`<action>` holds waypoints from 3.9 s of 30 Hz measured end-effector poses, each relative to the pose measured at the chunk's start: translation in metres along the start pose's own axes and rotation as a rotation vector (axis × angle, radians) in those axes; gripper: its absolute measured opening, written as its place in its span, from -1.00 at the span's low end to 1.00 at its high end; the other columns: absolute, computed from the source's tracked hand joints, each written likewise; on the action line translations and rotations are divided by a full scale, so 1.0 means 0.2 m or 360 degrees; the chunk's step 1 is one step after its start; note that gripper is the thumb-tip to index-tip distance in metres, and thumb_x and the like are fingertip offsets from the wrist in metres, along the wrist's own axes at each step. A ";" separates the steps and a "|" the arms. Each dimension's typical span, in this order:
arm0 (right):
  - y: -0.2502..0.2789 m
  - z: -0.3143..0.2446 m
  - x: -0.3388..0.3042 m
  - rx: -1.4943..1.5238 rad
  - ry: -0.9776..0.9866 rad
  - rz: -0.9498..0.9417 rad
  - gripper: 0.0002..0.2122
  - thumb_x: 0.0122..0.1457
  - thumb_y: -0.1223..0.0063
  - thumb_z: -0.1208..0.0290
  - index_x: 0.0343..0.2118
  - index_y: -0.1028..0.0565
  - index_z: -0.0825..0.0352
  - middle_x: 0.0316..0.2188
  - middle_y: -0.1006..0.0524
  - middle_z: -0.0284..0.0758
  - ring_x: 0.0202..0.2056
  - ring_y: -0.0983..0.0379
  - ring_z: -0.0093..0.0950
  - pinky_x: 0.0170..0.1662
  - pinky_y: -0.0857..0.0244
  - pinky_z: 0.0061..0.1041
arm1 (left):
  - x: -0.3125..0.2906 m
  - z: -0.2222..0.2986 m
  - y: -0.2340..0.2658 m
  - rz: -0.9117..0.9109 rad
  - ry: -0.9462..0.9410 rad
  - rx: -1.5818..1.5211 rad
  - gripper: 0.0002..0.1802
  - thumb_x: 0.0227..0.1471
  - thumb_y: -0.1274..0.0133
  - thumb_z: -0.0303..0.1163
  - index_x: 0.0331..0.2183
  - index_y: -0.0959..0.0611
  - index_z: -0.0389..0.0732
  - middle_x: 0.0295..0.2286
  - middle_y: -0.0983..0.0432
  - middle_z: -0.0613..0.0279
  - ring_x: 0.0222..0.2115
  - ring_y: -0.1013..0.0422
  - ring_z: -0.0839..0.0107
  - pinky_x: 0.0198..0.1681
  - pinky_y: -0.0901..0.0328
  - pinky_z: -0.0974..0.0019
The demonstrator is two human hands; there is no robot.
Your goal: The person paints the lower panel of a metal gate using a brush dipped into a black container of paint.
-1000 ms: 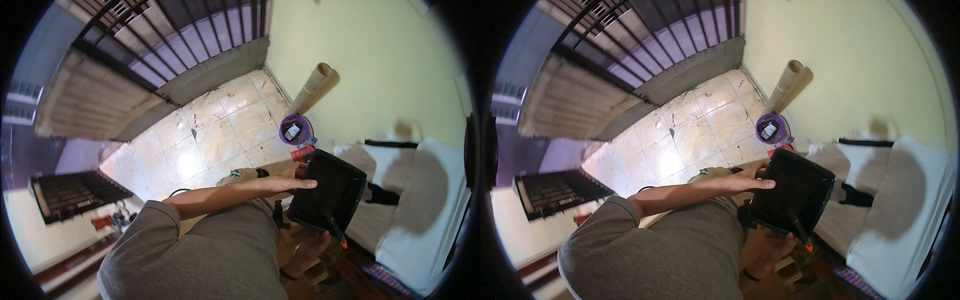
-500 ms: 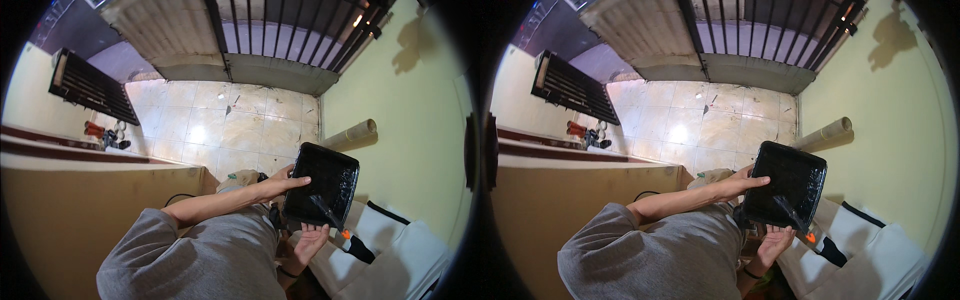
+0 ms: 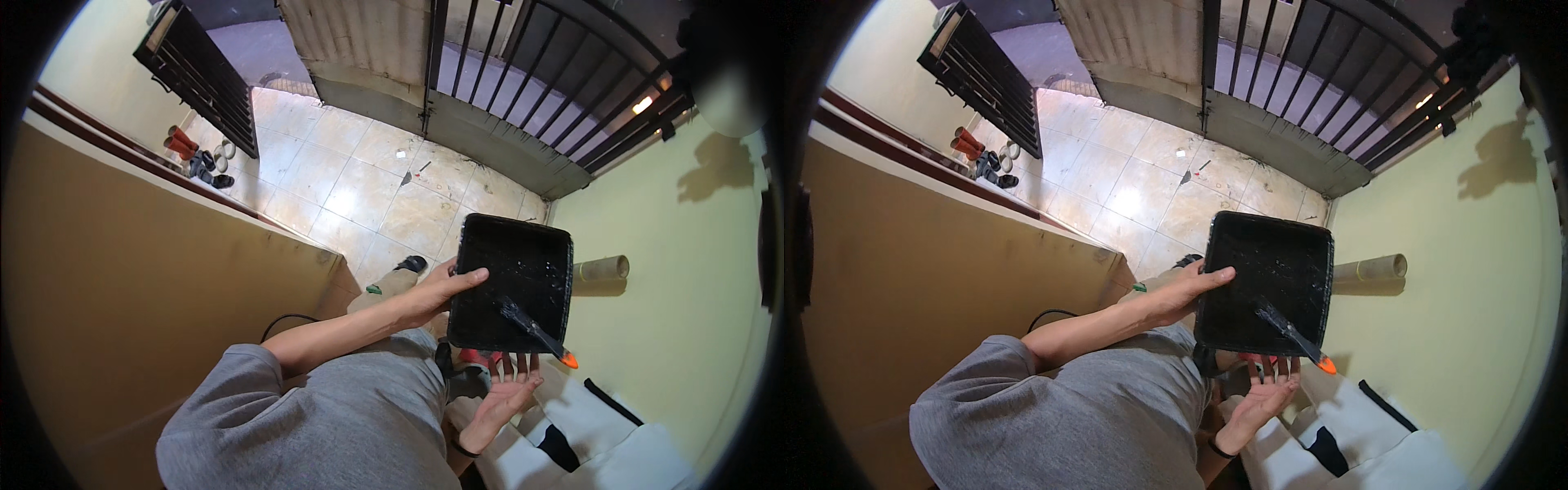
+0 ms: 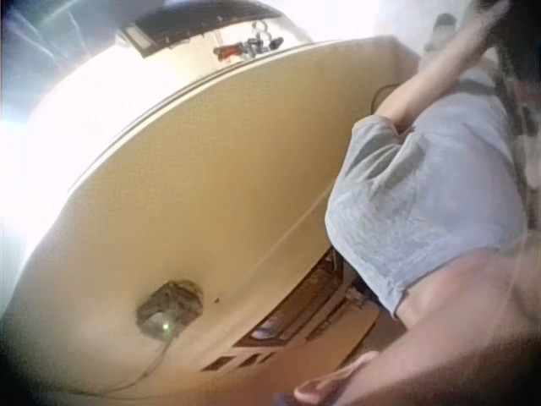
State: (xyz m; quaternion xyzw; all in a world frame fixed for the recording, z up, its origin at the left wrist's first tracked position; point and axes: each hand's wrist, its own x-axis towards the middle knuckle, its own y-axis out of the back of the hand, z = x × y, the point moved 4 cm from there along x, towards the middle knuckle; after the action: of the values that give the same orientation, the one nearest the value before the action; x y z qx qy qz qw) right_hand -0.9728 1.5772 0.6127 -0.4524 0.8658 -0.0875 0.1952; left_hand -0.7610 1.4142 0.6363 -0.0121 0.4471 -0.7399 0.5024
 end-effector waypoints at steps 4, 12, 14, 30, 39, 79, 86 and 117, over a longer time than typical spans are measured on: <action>-0.06 -0.07 0.11 -0.0191 0.0083 -0.0011 -0.30 0.39 0.07 -0.21 0.35 -0.27 0.29 0.14 -0.38 -0.16 0.03 -0.39 -0.29 0.10 -0.42 -0.13 | -0.02 0.12 0.12 0.0118 -0.0022 -0.0053 -0.18 0.20 -0.27 0.03 0.27 -0.36 -0.24 0.12 -0.47 0.17 0.14 -0.40 0.38 0.23 -0.30 0.23; -0.48 -0.10 0.50 -0.0468 0.0406 -0.0098 -0.50 0.47 0.02 0.10 0.33 -0.33 0.31 -0.16 -0.42 -0.36 -0.18 -0.33 -0.59 -0.10 -0.37 -0.46 | 0.12 0.44 0.32 0.0236 -0.0072 -0.0014 -0.16 0.17 -0.29 0.08 0.25 -0.38 -0.25 0.08 -0.50 0.17 0.10 -0.43 0.41 0.16 -0.35 0.25; -0.70 -0.12 0.57 -0.0625 0.0554 -0.0046 -0.58 0.48 0.00 0.21 0.23 -0.45 0.42 -0.14 -0.49 -0.35 -0.26 -0.32 -0.64 -0.17 -0.32 -0.56 | 0.22 0.49 0.41 0.0197 -0.0119 -0.0006 -0.14 0.14 -0.31 0.10 0.24 -0.39 -0.23 0.02 -0.53 0.20 0.01 -0.49 0.45 0.05 -0.42 0.31; -1.94 0.01 0.96 -0.1171 0.0768 -0.0280 -0.63 0.49 0.02 0.27 0.06 -0.52 0.56 -0.06 -0.61 -0.22 -0.29 -0.44 -0.59 -0.19 -0.36 -0.59 | 0.72 1.25 0.93 0.0272 -0.0252 0.0015 -0.07 0.09 -0.38 0.06 0.25 -0.36 -0.30 0.02 -0.55 0.09 0.02 -0.48 0.37 0.12 -0.35 0.26; -2.42 -0.06 1.00 -0.1689 0.1461 -0.0846 -0.76 0.37 -0.12 0.26 -0.12 -0.65 0.32 -0.39 -0.61 -0.27 -0.36 -0.48 -0.26 -0.10 -0.27 -0.26 | 0.67 1.43 1.16 0.0500 -0.0370 -0.0121 -0.22 0.17 -0.29 0.05 0.20 -0.47 -0.27 0.04 -0.57 0.19 0.08 -0.45 0.37 0.23 -0.29 0.23; -2.46 0.09 0.90 -0.1366 0.1474 -0.0896 -0.79 0.18 -0.31 0.44 -0.12 -0.67 0.32 -0.30 -0.67 -0.31 -0.35 -0.60 -0.35 -0.26 -0.44 -0.39 | 0.55 1.56 1.38 0.0599 -0.0435 -0.0056 -0.21 0.34 0.06 0.24 0.30 -0.42 -0.18 0.21 -0.45 0.16 0.21 -0.38 0.26 0.34 -0.21 0.12; -2.48 0.11 0.93 -0.1454 0.1283 -0.0967 -0.74 0.16 -0.32 0.46 -0.07 -0.67 0.31 -0.26 -0.68 -0.30 -0.32 -0.63 -0.34 -0.26 -0.47 -0.41 | 0.54 1.56 1.39 0.0599 -0.0479 -0.0068 -0.22 0.35 0.08 0.22 0.30 -0.41 -0.19 0.23 -0.43 0.15 0.23 -0.37 0.25 0.35 -0.20 0.12; -2.27 0.27 1.63 0.0133 -0.0330 -0.0125 -0.59 0.49 0.07 0.05 0.12 -0.46 0.32 -0.29 -0.61 -0.30 -0.52 -0.40 -0.58 -0.38 -0.36 -0.46 | 1.08 1.66 1.47 0.0687 -0.0305 -0.0174 -0.17 0.29 -0.11 0.13 0.31 -0.33 -0.26 0.21 -0.41 0.13 0.23 -0.32 0.32 0.33 -0.19 0.17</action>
State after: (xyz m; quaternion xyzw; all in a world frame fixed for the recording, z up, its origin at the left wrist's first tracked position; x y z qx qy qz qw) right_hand -0.7777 1.0499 0.6276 -0.4841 0.8181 -0.0837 0.2989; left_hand -0.4969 1.0088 0.5436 -0.0135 0.4290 -0.5857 0.6875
